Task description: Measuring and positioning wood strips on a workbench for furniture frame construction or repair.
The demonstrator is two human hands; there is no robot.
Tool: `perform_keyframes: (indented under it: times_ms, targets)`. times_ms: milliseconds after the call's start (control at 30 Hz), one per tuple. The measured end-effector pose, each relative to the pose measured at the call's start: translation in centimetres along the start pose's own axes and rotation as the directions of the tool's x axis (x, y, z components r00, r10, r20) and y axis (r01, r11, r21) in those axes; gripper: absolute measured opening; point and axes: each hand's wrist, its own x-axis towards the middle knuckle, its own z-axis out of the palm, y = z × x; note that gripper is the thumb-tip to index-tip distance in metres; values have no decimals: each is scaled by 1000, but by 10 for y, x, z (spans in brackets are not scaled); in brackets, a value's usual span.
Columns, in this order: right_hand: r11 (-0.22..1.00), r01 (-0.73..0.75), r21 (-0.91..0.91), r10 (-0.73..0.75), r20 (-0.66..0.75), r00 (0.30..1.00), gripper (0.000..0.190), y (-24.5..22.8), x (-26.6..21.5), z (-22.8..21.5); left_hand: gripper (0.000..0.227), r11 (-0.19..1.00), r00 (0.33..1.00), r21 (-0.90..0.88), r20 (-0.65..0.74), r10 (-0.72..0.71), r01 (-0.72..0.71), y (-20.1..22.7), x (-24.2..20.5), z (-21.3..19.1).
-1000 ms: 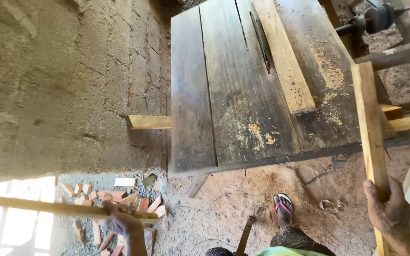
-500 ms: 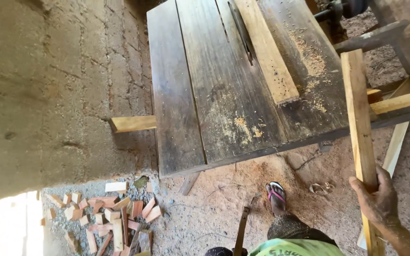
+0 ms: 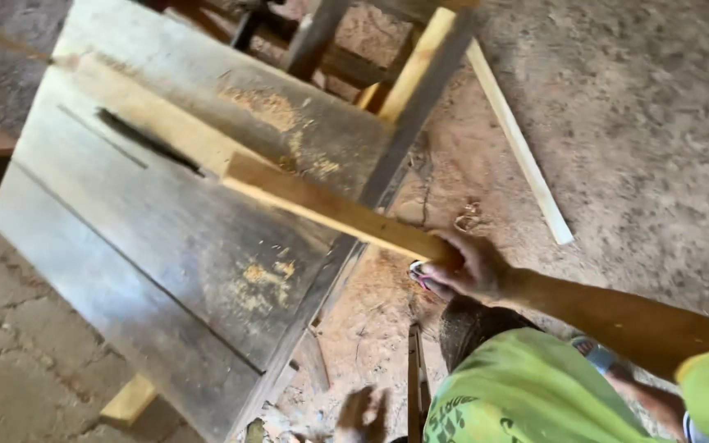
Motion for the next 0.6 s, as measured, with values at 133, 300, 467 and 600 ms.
perform_keyframes:
  times_ms: [133,300,467,600]
  targets:
    - [997,72,34,-72,-2,997,47,14,-14,18,60,995,988,69,140,66,-76,129,135,36]
    - [972,-95,215,111,-62,992,43,7,5,41,71,892,909,-391,243,339,-228,166,189,83]
    - [937,-70,341,119,-125,985,55,11,32,25,37,897,956,-409,289,-50,170,69,186,160]
    - [996,87,17,-85,-128,988,59,5,22,-14,33,825,914,-403,-85,397,-396,151,232,113]
